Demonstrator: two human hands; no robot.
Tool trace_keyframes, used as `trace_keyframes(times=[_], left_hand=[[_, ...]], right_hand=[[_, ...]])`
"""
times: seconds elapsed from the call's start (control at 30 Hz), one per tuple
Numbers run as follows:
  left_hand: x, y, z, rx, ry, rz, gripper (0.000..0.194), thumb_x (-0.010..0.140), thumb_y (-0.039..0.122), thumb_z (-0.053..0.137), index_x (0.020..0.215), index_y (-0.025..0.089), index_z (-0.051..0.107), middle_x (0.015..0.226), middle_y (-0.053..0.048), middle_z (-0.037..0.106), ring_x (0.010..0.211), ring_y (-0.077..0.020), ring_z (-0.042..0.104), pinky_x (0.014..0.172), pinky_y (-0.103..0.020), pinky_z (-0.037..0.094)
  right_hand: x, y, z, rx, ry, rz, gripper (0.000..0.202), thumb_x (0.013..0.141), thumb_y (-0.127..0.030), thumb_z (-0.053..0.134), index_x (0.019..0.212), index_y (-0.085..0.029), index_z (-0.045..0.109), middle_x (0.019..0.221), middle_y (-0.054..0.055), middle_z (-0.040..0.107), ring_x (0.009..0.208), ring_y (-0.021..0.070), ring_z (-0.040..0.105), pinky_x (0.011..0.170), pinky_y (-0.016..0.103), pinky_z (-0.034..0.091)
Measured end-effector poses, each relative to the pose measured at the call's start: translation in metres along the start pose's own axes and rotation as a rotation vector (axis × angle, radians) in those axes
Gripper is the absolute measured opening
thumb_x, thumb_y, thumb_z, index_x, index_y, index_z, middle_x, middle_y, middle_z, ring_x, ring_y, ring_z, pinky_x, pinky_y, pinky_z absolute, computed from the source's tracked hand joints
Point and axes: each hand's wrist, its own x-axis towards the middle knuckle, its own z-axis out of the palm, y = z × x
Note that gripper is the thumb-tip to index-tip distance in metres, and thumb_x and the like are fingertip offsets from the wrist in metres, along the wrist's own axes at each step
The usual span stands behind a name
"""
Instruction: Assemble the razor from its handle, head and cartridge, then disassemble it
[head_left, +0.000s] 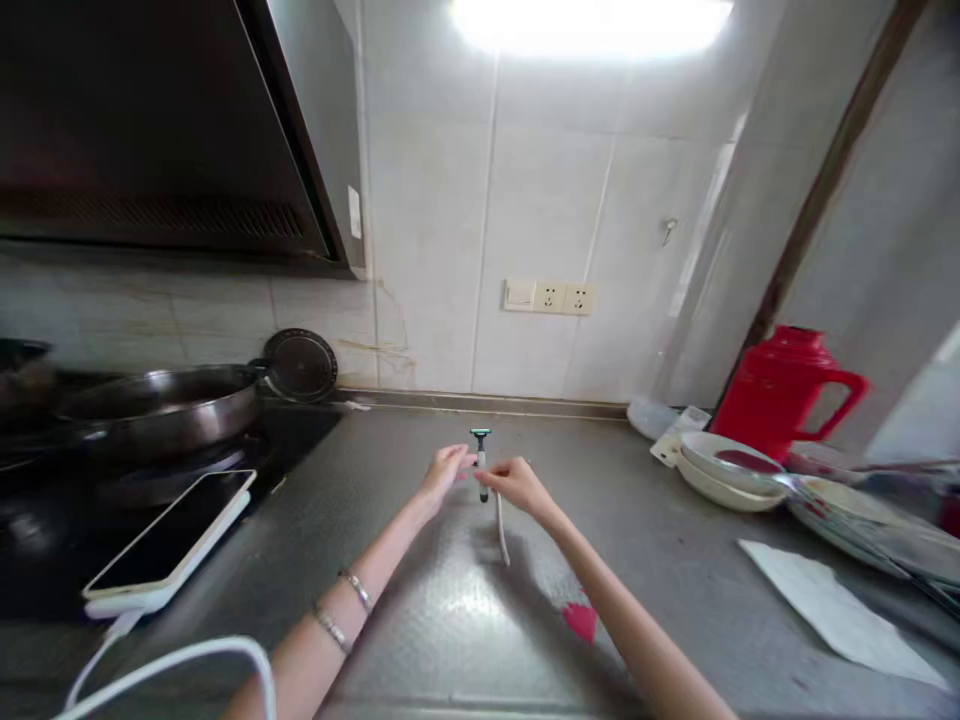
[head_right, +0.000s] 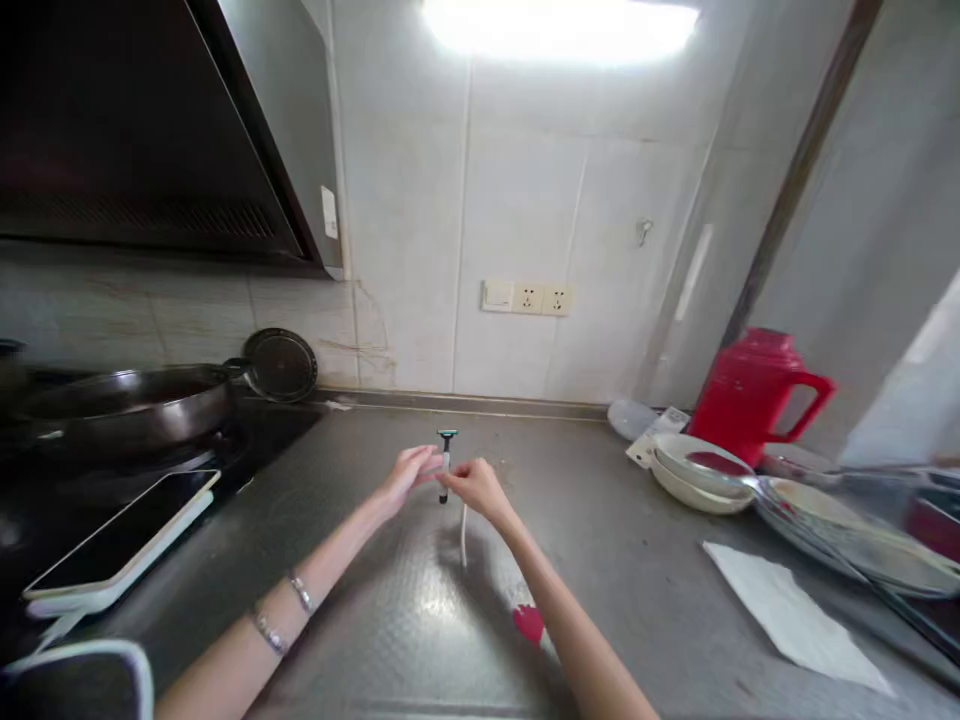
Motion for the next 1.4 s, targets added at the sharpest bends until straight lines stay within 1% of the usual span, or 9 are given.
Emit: trace_keyframes(times=[0.2, 0.33, 0.47, 0.63, 0.87, 1.0, 1.1, 1.27, 1.4], left_hand=[[0.006, 0.006, -0.021, 0.015, 0.219, 0.002, 0.024, 0.083, 0.031, 0.047, 0.097, 0.012, 0.053, 0.11, -0.019, 0.061, 0.091, -0.02, 0.063, 0.064, -0.025, 0.05], [0.007, 0.008, -0.023, -0.025, 0.238, 0.035, 0.021, 0.082, 0.025, 0.045, 0.096, 0.012, 0.055, 0.107, -0.018, 0.063, 0.087, -0.0183, 0.064, 0.064, -0.025, 0.05], [0.007, 0.007, -0.021, -0.029, 0.246, 0.1, 0.022, 0.081, 0.025, 0.044, 0.092, 0.012, 0.056, 0.101, -0.017, 0.066, 0.083, -0.0177, 0.065, 0.061, -0.025, 0.049], [0.009, 0.006, -0.022, -0.044, 0.305, 0.164, 0.021, 0.081, 0.023, 0.04, 0.09, 0.012, 0.056, 0.094, -0.015, 0.068, 0.077, -0.0155, 0.065, 0.058, -0.023, 0.048], [0.008, 0.004, -0.021, -0.075, 0.286, 0.186, 0.018, 0.082, 0.023, 0.039, 0.083, 0.013, 0.054, 0.08, -0.011, 0.068, 0.065, -0.013, 0.063, 0.052, -0.022, 0.047], [0.007, 0.0, -0.021, -0.091, 0.278, 0.188, 0.018, 0.082, 0.027, 0.042, 0.082, 0.013, 0.054, 0.072, -0.008, 0.067, 0.059, -0.0121, 0.061, 0.049, -0.021, 0.047], [0.007, -0.002, -0.021, -0.124, 0.27, 0.195, 0.025, 0.081, 0.036, 0.044, 0.085, 0.013, 0.054, 0.066, -0.006, 0.065, 0.055, -0.0123, 0.06, 0.048, -0.022, 0.047], [0.01, -0.007, -0.022, -0.083, 0.25, 0.227, 0.033, 0.075, 0.045, 0.052, 0.083, 0.013, 0.056, 0.061, -0.003, 0.061, 0.052, -0.0113, 0.056, 0.046, -0.022, 0.045], [0.025, -0.017, -0.027, 0.105, 0.262, 0.303, 0.028, 0.074, 0.037, 0.056, 0.087, 0.013, 0.057, 0.066, -0.004, 0.061, 0.056, -0.0116, 0.056, 0.048, -0.021, 0.045]], right_hand=[[-0.005, 0.005, 0.01, -0.282, 0.005, 0.164, 0.027, 0.064, -0.034, 0.056, 0.045, -0.015, 0.053, 0.043, -0.002, 0.041, 0.045, 0.0087, 0.041, 0.043, 0.02, 0.024], [0.0, 0.004, 0.017, -0.456, -0.078, 0.206, 0.018, 0.06, -0.031, 0.057, 0.057, -0.015, 0.063, 0.058, 0.007, 0.061, 0.057, 0.0158, 0.057, 0.046, 0.021, 0.033], [0.005, 0.001, 0.02, -0.535, -0.096, 0.23, 0.029, 0.059, -0.035, 0.057, 0.078, -0.015, 0.068, 0.079, 0.012, 0.068, 0.074, 0.0242, 0.064, 0.054, 0.025, 0.043], [0.007, -0.002, 0.022, -0.588, -0.12, 0.24, 0.037, 0.059, -0.035, 0.057, 0.089, -0.016, 0.068, 0.088, 0.014, 0.068, 0.083, 0.0288, 0.064, 0.063, 0.033, 0.048], [0.009, 0.0, 0.028, -0.629, -0.149, 0.225, 0.04, 0.06, -0.033, 0.059, 0.096, -0.017, 0.066, 0.093, 0.015, 0.067, 0.087, 0.0291, 0.063, 0.066, 0.034, 0.048], [0.01, 0.001, 0.023, -0.602, -0.137, 0.198, 0.032, 0.064, -0.039, 0.057, 0.085, -0.019, 0.068, 0.089, 0.013, 0.068, 0.082, 0.0264, 0.064, 0.063, 0.031, 0.046], [0.013, 0.006, 0.01, -0.559, -0.048, 0.182, 0.029, 0.07, -0.041, 0.049, 0.071, -0.018, 0.067, 0.077, 0.011, 0.068, 0.073, 0.0224, 0.063, 0.057, 0.026, 0.041], [0.023, 0.042, -0.02, -0.478, 0.141, 0.193, 0.032, 0.073, -0.034, 0.043, 0.049, -0.017, 0.055, 0.054, 0.006, 0.056, 0.051, 0.0129, 0.051, 0.046, 0.021, 0.027], [0.028, 0.087, -0.032, -0.329, 0.233, 0.117, 0.037, 0.073, -0.036, 0.04, 0.042, -0.017, 0.039, 0.043, -0.001, 0.036, 0.043, 0.0085, 0.032, 0.044, 0.023, 0.019]])
